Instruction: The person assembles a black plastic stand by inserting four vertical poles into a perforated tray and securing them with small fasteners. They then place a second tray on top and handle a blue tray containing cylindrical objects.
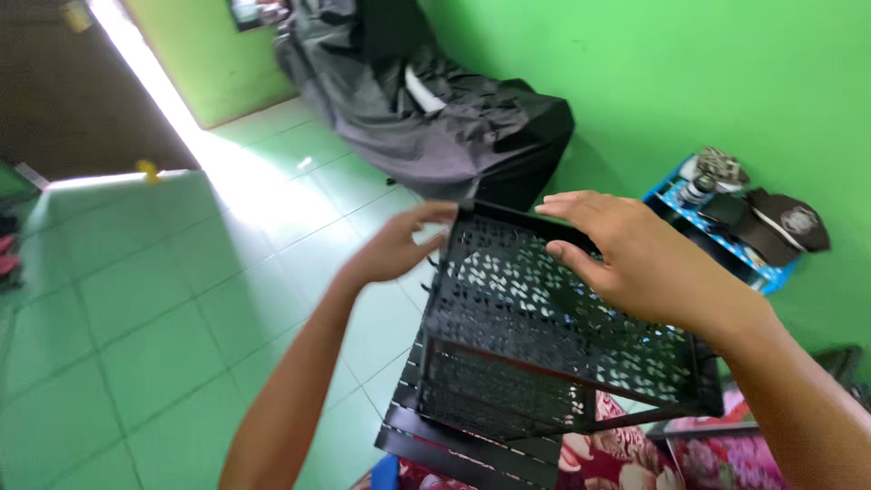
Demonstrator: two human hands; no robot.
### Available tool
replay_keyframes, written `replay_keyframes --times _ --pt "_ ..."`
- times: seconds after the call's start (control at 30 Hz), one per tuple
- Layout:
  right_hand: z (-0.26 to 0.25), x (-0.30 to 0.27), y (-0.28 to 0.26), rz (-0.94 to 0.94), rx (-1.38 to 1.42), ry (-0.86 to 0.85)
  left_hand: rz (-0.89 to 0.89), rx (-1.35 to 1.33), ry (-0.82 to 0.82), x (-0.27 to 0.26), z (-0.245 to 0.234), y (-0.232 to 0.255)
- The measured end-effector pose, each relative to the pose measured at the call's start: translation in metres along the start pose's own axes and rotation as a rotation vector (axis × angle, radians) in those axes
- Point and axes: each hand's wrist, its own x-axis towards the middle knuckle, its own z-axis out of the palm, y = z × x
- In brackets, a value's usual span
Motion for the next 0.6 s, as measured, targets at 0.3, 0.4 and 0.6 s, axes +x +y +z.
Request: replay_keyframes --times 0.3,0.4,0.6 --pt "0.059 0.060 -0.011 0.078 -0.125 0.031 0.161 -0.534 -0.128 0.013 0.025 -0.010" --pt "0.071 0.065 -0.013 0.202 -0.179 -0.032 0.185 -0.565 -0.096 0.014 0.028 -0.012" --pt "0.081 0.061 -0.012 0.346 -0.072 -0.005 0.128 -0.691 -0.143 0.013 0.027 -0.018"
